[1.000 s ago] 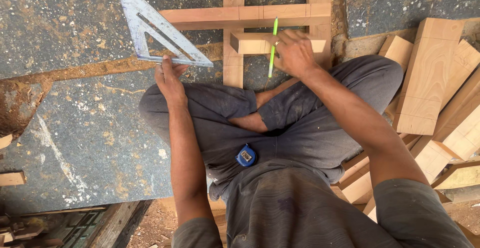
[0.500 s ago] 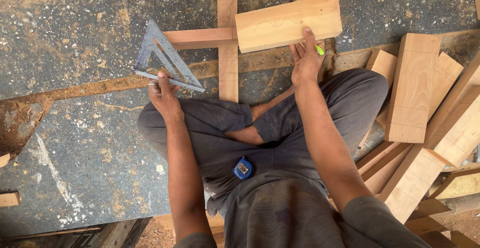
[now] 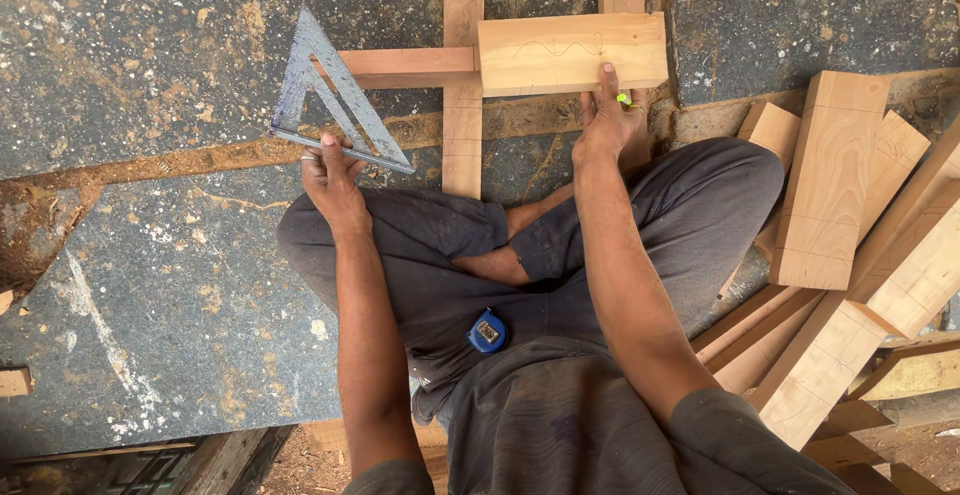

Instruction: The person sits cross-legged on the floor and uses a green pencil and a metal set square to mark lines on a small wooden block. They repeatedly position the set square and draw straight lines on the wood's surface.

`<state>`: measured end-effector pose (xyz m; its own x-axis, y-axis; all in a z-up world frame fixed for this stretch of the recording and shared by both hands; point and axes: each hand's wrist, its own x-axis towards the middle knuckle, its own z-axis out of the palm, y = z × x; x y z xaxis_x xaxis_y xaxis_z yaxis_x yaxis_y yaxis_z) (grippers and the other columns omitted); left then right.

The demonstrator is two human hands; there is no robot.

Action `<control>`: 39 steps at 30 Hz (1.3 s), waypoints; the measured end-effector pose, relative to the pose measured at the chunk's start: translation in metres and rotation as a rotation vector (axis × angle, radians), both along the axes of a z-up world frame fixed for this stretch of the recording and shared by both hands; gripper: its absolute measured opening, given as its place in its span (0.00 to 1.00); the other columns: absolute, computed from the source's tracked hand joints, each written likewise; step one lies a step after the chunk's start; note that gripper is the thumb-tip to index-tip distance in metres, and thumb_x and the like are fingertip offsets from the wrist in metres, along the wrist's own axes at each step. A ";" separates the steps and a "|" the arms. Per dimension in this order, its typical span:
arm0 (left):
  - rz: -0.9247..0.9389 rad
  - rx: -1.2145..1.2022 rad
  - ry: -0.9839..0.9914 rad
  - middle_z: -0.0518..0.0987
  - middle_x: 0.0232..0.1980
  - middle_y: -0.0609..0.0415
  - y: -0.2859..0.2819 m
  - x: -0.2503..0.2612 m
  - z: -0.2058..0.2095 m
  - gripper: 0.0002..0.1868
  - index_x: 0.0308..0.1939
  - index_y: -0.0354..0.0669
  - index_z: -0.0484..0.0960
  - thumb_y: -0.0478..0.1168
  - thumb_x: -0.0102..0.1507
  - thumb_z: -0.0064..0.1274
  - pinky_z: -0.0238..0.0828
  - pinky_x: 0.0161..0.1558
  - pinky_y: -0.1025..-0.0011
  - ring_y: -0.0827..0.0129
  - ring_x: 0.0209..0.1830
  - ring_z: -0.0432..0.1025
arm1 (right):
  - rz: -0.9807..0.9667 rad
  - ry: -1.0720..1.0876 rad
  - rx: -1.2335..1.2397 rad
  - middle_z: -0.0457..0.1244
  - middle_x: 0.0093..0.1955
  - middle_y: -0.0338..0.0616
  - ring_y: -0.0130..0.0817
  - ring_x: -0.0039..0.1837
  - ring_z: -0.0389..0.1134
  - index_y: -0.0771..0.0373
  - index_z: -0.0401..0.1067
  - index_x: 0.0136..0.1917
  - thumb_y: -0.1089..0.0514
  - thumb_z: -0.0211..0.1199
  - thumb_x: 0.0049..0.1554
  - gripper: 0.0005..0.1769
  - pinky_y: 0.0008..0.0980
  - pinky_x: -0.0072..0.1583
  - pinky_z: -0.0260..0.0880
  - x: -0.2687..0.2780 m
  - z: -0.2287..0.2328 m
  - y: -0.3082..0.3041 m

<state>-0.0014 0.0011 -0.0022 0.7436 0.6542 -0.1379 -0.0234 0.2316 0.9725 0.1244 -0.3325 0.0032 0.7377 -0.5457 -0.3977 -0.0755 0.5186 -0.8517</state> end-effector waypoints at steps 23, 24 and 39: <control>-0.104 -0.250 -0.047 0.81 0.45 0.51 -0.046 0.004 0.009 0.18 0.48 0.38 0.75 0.51 0.70 0.52 0.83 0.41 0.74 0.70 0.41 0.80 | 0.434 0.213 -0.076 0.69 0.50 0.49 0.33 0.53 0.75 0.68 0.68 0.65 0.35 0.61 0.59 0.37 0.27 0.52 0.78 -0.027 -0.004 -0.021; -0.128 -0.321 -0.057 0.81 0.45 0.51 -0.062 0.008 0.009 0.18 0.49 0.38 0.75 0.51 0.70 0.52 0.82 0.41 0.74 0.70 0.41 0.80 | 0.474 0.229 -0.098 0.69 0.49 0.48 0.33 0.51 0.75 0.68 0.70 0.65 0.37 0.59 0.59 0.35 0.28 0.52 0.77 -0.036 0.002 -0.030; -0.130 -0.386 -0.004 0.80 0.43 0.54 -0.105 -0.017 0.010 0.16 0.48 0.40 0.77 0.51 0.72 0.52 0.80 0.43 0.75 0.74 0.41 0.79 | 1.289 -0.286 -1.022 0.73 0.50 0.46 0.30 0.57 0.75 0.66 0.74 0.55 0.62 0.58 0.66 0.07 0.32 0.60 0.75 0.081 0.059 -0.058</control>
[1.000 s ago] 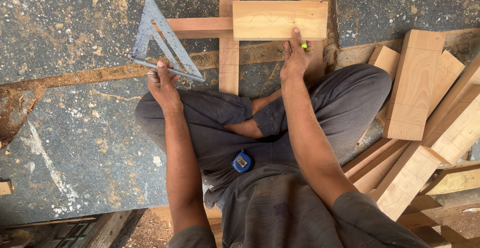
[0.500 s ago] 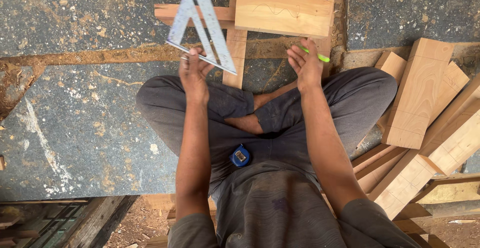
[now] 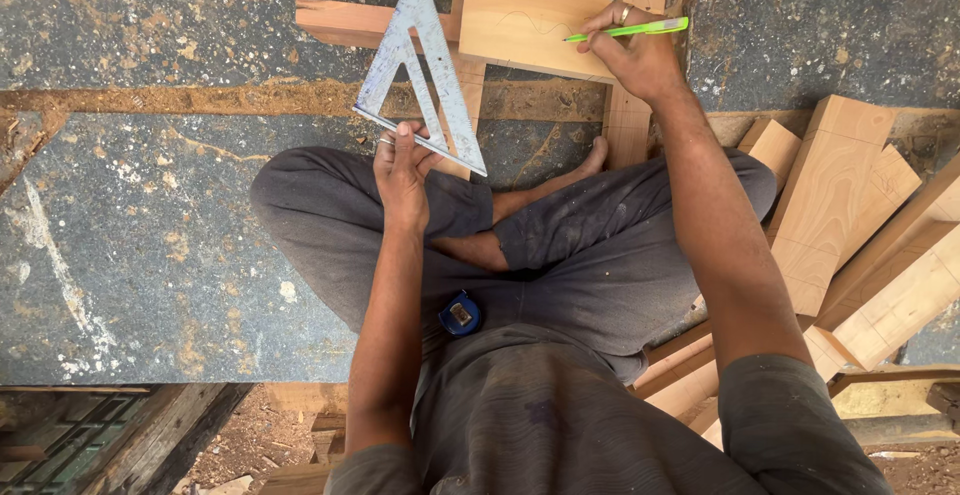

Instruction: The person sits cross-legged on the floor and uses a green pencil and a metal set square to mark lines on a small wooden block. They repeatedly position the set square and draw straight lines on the wood's surface.

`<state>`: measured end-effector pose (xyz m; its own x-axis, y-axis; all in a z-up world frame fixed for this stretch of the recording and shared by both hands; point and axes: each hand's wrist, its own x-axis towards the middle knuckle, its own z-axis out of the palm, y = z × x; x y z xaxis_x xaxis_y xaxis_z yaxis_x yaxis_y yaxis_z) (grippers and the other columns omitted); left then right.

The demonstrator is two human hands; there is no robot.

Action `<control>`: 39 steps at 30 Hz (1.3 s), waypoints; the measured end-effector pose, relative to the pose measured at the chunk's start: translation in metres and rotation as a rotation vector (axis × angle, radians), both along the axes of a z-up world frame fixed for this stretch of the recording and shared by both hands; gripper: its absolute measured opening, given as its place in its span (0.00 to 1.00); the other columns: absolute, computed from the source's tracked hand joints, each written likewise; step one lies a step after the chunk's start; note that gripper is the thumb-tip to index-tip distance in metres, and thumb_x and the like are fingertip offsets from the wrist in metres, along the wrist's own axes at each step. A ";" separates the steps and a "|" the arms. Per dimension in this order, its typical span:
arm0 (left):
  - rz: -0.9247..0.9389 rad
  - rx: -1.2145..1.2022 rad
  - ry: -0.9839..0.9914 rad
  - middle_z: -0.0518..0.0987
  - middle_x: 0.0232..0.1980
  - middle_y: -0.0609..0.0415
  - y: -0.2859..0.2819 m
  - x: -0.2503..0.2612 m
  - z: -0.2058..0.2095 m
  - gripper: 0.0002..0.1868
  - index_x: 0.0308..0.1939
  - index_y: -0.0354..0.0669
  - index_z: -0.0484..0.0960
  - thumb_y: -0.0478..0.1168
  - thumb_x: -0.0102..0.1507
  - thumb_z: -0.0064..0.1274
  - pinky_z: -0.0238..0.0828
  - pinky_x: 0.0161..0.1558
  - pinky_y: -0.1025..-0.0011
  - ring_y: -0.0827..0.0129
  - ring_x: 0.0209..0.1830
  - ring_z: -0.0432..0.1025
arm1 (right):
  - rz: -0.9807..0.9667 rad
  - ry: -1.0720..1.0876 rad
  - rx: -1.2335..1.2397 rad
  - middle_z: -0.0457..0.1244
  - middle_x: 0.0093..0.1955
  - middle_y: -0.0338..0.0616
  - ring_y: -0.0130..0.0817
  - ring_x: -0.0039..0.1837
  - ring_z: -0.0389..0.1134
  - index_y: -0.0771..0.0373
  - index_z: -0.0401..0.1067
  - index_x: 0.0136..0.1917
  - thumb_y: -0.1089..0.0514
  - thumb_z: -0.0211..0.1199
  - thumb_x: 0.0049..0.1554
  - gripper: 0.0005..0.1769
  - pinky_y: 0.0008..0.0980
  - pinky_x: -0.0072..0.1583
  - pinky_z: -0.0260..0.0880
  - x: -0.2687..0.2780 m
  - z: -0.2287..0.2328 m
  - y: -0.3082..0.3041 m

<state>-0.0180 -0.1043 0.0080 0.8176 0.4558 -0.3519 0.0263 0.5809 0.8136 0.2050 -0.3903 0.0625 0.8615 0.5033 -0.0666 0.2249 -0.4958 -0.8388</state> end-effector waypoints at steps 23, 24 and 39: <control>-0.116 -0.054 0.006 0.80 0.47 0.51 -0.050 0.024 -0.008 0.18 0.50 0.38 0.76 0.51 0.71 0.50 0.81 0.46 0.72 0.68 0.45 0.80 | -0.150 -0.073 0.601 0.68 0.56 0.44 0.33 0.58 0.74 0.64 0.71 0.57 0.60 0.53 0.74 0.08 0.37 0.65 0.78 0.014 -0.027 -0.020; -0.158 -0.047 0.020 0.81 0.48 0.50 -0.064 0.034 -0.013 0.18 0.50 0.39 0.75 0.52 0.70 0.50 0.82 0.47 0.71 0.67 0.46 0.80 | -0.189 -0.111 0.563 0.68 0.56 0.44 0.33 0.60 0.73 0.65 0.71 0.59 0.60 0.52 0.74 0.08 0.37 0.66 0.77 0.014 -0.029 -0.022; -0.291 0.081 0.296 0.86 0.38 0.49 -0.180 0.133 -0.045 0.38 0.40 0.30 0.87 0.68 0.57 0.59 0.78 0.37 0.73 0.70 0.38 0.81 | -0.015 -0.339 0.021 0.69 0.61 0.52 0.40 0.65 0.72 0.65 0.70 0.65 0.63 0.67 0.68 0.14 0.38 0.66 0.71 0.006 -0.005 -0.023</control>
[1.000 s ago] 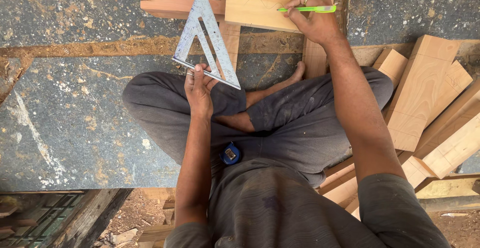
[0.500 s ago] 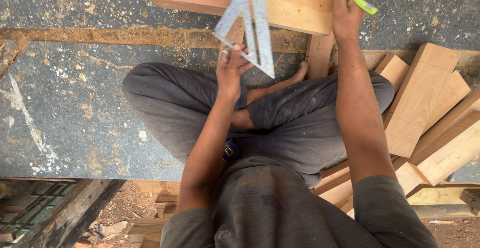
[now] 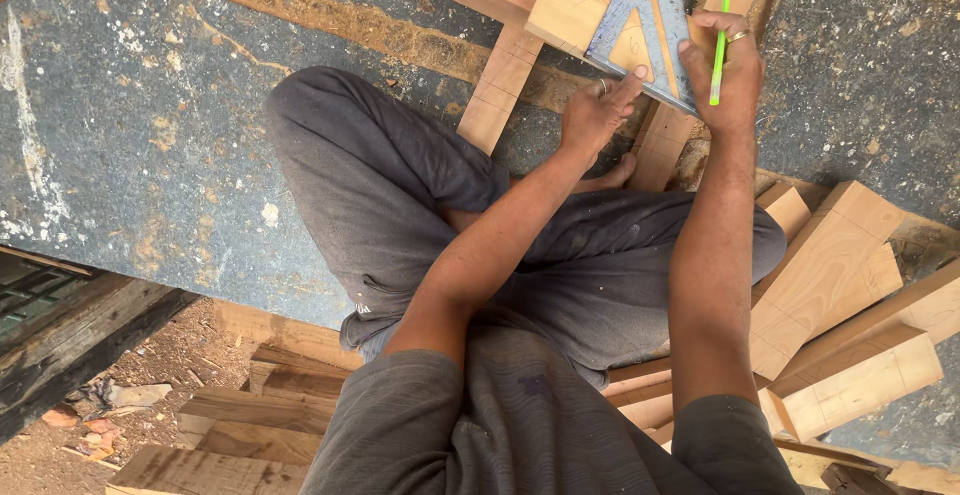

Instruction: The person sits cross-legged on the floor and uses a green pencil and a metal set square to mark lines on a small wooden block. They repeatedly position the set square and draw straight lines on the wood's surface.

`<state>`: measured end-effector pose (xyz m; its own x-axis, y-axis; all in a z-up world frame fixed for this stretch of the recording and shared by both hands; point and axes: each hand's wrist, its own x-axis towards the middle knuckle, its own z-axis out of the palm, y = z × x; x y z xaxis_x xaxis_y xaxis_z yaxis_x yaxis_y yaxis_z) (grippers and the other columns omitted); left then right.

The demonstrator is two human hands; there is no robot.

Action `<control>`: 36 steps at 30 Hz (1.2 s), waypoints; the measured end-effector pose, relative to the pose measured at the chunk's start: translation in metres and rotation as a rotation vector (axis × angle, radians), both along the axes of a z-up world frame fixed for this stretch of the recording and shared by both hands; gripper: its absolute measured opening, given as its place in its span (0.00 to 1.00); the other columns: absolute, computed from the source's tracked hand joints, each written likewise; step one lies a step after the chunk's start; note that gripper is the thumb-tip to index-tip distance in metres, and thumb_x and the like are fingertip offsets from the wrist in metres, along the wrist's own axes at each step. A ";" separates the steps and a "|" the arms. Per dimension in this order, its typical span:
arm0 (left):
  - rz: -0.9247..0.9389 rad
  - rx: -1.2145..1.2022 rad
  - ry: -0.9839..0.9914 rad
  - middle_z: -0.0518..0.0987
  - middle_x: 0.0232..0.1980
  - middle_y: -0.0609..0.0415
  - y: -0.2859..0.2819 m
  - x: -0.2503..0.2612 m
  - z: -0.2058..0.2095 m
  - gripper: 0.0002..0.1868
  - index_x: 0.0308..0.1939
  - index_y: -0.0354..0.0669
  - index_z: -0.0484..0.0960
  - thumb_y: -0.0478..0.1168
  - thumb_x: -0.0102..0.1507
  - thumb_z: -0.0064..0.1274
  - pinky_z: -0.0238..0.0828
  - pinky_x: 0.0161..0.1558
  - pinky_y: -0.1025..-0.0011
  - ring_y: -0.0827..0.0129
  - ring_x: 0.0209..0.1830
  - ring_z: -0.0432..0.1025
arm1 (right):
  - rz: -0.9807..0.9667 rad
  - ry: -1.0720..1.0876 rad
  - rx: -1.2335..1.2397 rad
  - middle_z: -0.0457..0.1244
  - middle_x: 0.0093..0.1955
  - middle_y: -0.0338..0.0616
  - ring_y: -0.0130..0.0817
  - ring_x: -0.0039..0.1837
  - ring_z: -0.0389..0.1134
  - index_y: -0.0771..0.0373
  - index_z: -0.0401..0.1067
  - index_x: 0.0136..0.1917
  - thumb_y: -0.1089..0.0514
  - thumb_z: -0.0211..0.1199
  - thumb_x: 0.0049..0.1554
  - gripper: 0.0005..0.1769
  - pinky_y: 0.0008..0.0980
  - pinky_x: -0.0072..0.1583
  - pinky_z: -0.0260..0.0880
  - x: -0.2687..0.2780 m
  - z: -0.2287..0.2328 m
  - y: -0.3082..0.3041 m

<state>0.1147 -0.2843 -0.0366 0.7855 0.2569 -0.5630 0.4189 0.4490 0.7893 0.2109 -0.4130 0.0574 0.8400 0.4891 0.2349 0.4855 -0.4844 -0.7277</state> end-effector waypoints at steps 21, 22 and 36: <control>0.226 -0.131 -0.138 0.85 0.41 0.40 0.010 -0.002 0.003 0.30 0.38 0.38 0.77 0.64 0.59 0.59 0.83 0.52 0.61 0.57 0.49 0.83 | 0.037 0.188 0.101 0.62 0.71 0.52 0.44 0.79 0.64 0.58 0.73 0.63 0.64 0.69 0.69 0.11 0.44 0.76 0.70 -0.005 -0.014 0.008; 0.225 -0.136 -0.142 0.85 0.42 0.40 0.010 -0.002 0.003 0.30 0.38 0.38 0.77 0.64 0.59 0.58 0.83 0.51 0.62 0.57 0.49 0.83 | 0.045 0.191 0.110 0.62 0.71 0.52 0.44 0.79 0.64 0.58 0.73 0.63 0.64 0.69 0.69 0.11 0.44 0.77 0.70 -0.005 -0.014 0.008; 0.236 -0.166 -0.156 0.85 0.43 0.41 0.007 0.000 0.001 0.29 0.40 0.38 0.77 0.64 0.60 0.57 0.83 0.51 0.62 0.56 0.50 0.82 | 0.118 0.156 0.106 0.63 0.72 0.55 0.46 0.78 0.64 0.59 0.72 0.66 0.65 0.69 0.70 0.13 0.45 0.79 0.66 0.003 -0.020 0.000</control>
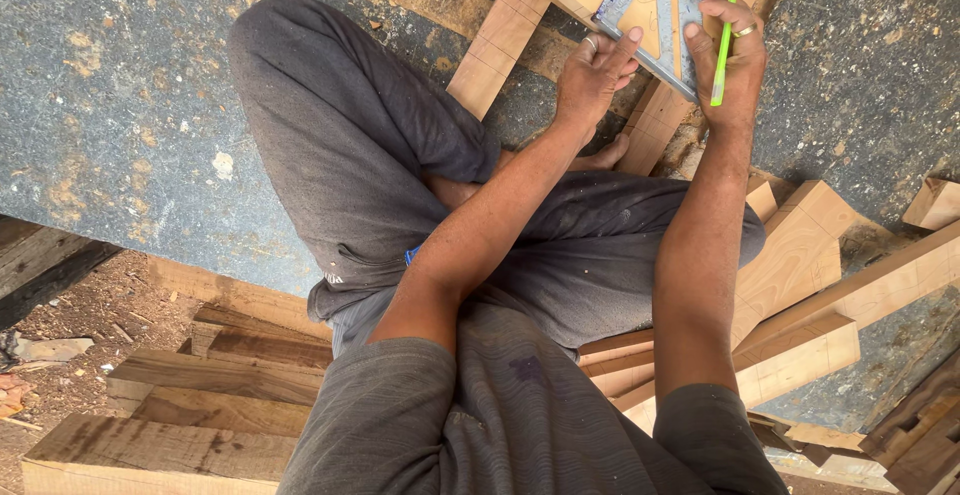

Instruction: The person sits cross-legged on the floor and uses a green pencil and a metal set square to mark lines on a small wooden block. They repeatedly position the set square and draw straight lines on the wood's surface.

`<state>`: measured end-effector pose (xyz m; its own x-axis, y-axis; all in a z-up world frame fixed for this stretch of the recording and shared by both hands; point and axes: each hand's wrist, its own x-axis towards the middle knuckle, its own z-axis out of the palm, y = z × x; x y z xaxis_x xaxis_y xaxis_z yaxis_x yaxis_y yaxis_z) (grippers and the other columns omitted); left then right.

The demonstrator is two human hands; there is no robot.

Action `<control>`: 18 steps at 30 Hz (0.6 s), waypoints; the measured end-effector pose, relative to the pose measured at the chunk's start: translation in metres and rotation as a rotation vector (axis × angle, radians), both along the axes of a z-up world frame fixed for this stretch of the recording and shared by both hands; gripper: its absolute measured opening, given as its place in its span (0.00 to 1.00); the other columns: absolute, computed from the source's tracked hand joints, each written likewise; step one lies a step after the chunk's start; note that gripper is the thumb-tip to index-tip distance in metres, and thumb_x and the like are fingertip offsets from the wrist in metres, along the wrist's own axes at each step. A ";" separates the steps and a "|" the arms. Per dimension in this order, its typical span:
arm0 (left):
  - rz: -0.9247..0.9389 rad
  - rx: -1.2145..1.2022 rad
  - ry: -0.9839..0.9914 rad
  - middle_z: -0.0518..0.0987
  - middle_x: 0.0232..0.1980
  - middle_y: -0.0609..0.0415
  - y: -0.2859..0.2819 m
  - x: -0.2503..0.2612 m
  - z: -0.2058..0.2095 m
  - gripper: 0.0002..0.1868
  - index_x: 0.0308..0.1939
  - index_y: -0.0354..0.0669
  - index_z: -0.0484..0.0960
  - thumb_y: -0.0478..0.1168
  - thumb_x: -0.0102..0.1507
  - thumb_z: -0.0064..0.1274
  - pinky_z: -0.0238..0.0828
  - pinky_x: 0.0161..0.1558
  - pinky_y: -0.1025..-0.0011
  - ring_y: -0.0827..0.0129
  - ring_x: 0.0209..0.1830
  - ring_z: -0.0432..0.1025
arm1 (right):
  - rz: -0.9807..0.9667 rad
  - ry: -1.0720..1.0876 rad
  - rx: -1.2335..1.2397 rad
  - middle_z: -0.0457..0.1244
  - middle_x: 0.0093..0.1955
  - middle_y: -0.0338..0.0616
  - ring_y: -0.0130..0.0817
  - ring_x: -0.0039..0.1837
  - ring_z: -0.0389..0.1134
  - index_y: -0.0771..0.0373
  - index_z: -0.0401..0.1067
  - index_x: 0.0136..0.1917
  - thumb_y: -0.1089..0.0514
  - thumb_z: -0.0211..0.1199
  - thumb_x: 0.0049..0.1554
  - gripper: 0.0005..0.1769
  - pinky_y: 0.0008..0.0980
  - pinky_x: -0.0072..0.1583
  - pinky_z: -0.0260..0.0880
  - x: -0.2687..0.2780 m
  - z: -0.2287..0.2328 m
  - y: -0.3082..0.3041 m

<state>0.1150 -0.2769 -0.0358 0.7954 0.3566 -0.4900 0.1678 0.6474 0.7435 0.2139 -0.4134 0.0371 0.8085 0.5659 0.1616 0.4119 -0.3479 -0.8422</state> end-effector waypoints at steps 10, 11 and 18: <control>0.002 0.009 0.009 0.85 0.43 0.40 0.000 0.000 0.001 0.28 0.40 0.38 0.77 0.63 0.61 0.57 0.85 0.49 0.62 0.56 0.49 0.83 | -0.017 -0.042 -0.052 0.63 0.73 0.55 0.46 0.78 0.65 0.57 0.72 0.67 0.64 0.71 0.69 0.15 0.46 0.78 0.67 0.001 -0.003 -0.002; 0.001 0.013 0.000 0.84 0.43 0.39 0.000 0.000 0.001 0.28 0.40 0.38 0.76 0.63 0.61 0.57 0.85 0.49 0.62 0.56 0.50 0.83 | -0.020 -0.051 -0.063 0.63 0.73 0.55 0.46 0.78 0.65 0.57 0.72 0.67 0.63 0.71 0.69 0.15 0.46 0.78 0.68 0.001 -0.003 -0.002; -0.023 0.037 0.000 0.84 0.44 0.39 0.003 0.000 0.003 0.28 0.39 0.38 0.76 0.63 0.62 0.55 0.86 0.48 0.63 0.54 0.51 0.83 | -0.033 -0.041 -0.070 0.63 0.73 0.54 0.45 0.78 0.65 0.56 0.73 0.66 0.62 0.71 0.69 0.15 0.45 0.76 0.67 0.000 -0.004 -0.003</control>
